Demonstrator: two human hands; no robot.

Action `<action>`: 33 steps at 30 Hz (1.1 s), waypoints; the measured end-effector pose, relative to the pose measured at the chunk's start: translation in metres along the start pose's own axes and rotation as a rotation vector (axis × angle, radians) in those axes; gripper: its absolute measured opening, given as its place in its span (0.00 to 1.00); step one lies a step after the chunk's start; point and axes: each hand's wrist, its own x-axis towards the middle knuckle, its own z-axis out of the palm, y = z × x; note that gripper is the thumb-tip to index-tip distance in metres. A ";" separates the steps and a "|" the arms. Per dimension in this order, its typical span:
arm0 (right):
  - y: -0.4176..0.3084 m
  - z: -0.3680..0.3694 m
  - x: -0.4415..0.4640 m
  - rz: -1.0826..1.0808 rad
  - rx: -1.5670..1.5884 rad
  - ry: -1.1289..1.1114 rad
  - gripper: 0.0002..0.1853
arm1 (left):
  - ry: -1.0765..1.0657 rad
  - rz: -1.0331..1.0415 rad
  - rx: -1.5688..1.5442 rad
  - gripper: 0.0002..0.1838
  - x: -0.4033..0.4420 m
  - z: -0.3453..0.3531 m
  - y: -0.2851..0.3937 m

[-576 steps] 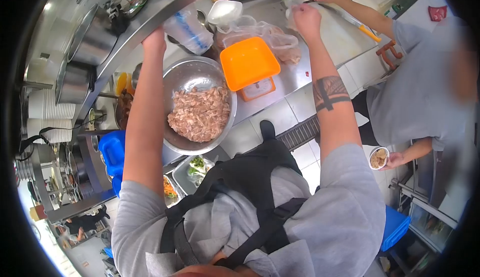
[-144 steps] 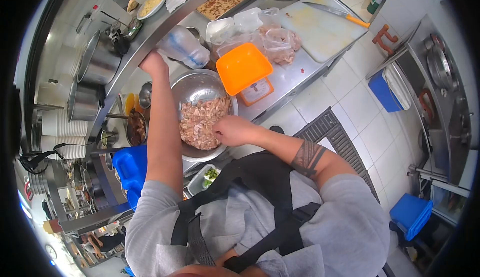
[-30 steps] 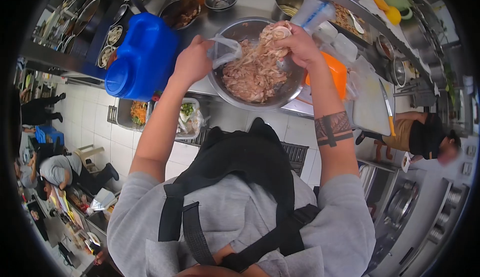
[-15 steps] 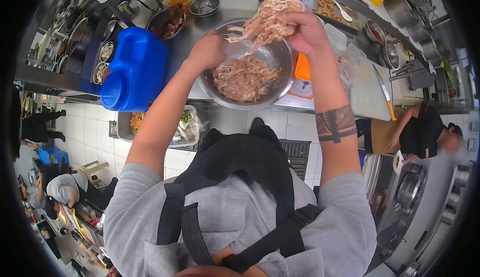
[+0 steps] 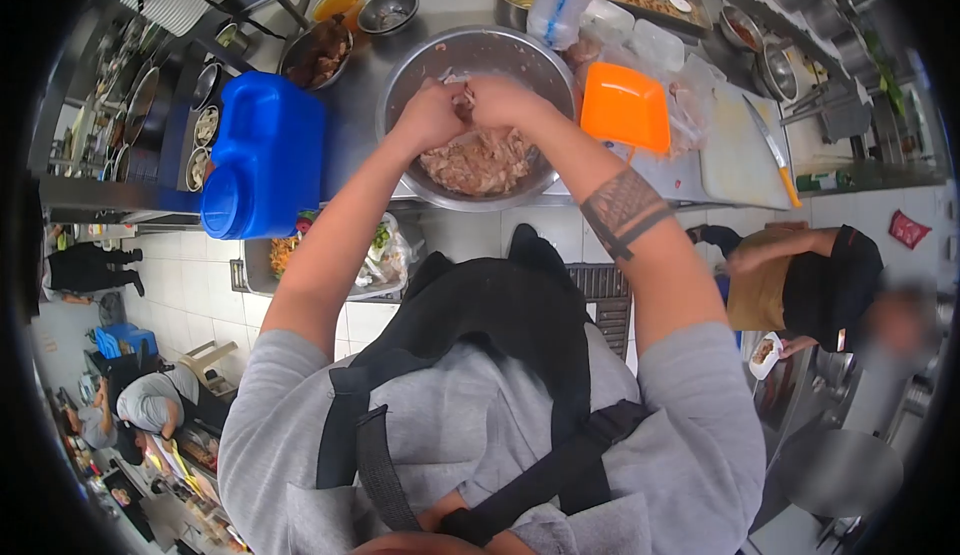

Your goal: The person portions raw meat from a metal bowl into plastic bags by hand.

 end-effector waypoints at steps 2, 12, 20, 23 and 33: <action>-0.003 0.000 0.006 -0.017 -0.122 0.112 0.16 | -0.051 -0.098 -0.072 0.26 0.001 -0.007 0.014; 0.014 -0.043 -0.027 -0.210 0.355 0.364 0.09 | 0.086 -0.039 -0.219 0.22 0.000 -0.032 0.005; 0.041 0.054 -0.010 0.075 0.949 0.146 0.13 | 0.021 -0.078 -0.169 0.37 0.005 -0.031 0.002; 0.014 0.002 -0.030 0.167 0.841 0.005 0.14 | -0.019 -0.094 -0.162 0.37 -0.001 -0.033 0.009; 0.029 0.015 -0.016 0.039 0.576 0.462 0.10 | 0.002 -0.035 -0.256 0.38 0.004 -0.033 0.001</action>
